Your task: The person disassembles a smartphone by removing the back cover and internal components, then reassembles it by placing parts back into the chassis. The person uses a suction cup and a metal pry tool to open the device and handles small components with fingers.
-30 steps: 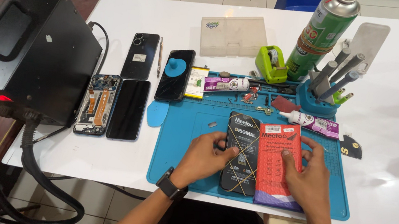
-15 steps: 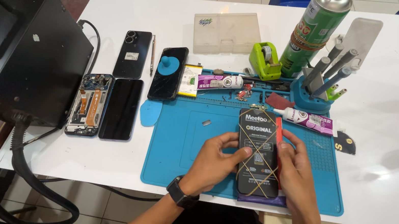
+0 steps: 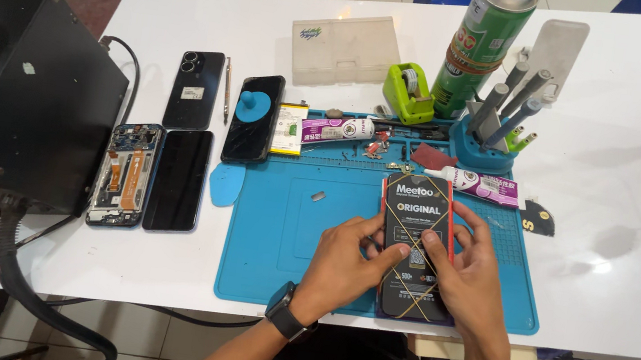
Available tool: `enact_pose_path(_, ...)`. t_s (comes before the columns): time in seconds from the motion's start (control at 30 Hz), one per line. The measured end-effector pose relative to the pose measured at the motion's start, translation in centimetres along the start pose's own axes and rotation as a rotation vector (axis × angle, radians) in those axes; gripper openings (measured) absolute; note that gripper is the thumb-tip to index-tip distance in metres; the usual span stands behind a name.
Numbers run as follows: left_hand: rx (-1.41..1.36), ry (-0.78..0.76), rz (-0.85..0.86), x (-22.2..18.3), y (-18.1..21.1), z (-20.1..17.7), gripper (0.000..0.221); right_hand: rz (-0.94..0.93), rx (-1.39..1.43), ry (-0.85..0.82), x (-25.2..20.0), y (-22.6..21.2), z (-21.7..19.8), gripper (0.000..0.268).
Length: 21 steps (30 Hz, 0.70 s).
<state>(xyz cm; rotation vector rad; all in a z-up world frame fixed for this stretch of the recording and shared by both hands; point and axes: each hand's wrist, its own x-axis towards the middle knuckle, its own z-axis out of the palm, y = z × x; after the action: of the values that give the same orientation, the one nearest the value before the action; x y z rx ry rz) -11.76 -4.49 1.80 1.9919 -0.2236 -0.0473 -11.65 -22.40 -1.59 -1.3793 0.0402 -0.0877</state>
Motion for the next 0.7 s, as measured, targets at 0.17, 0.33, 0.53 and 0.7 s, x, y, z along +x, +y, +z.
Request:
enact_pose_path(0.17, 0.015, 0.054, 0.165, -0.5, 1.3, 1.2, 0.071, -0.009, -0.142, 0.072, -0.3, -1.3, -5.8, 0.065)
enact_pose_path(0.33, 0.011, -0.122, 0.174, 0.4, 1.5, 1.2, 0.056, -0.015, -0.423, 0.269, 0.0, -5.5, -15.5, 0.069)
enact_pose_path(0.53, 0.088, -0.250, 0.097, 1.5, 1.4, 0.9, 0.047, 0.086, -0.653, 0.358, 2.3, -5.9, -21.5, 0.064)
enact_pose_path(0.7, 0.161, -0.232, 0.061, 1.9, 1.3, -0.3, 0.044, 0.120, -0.880, 0.275, 3.1, -5.9, -22.5, 0.060)
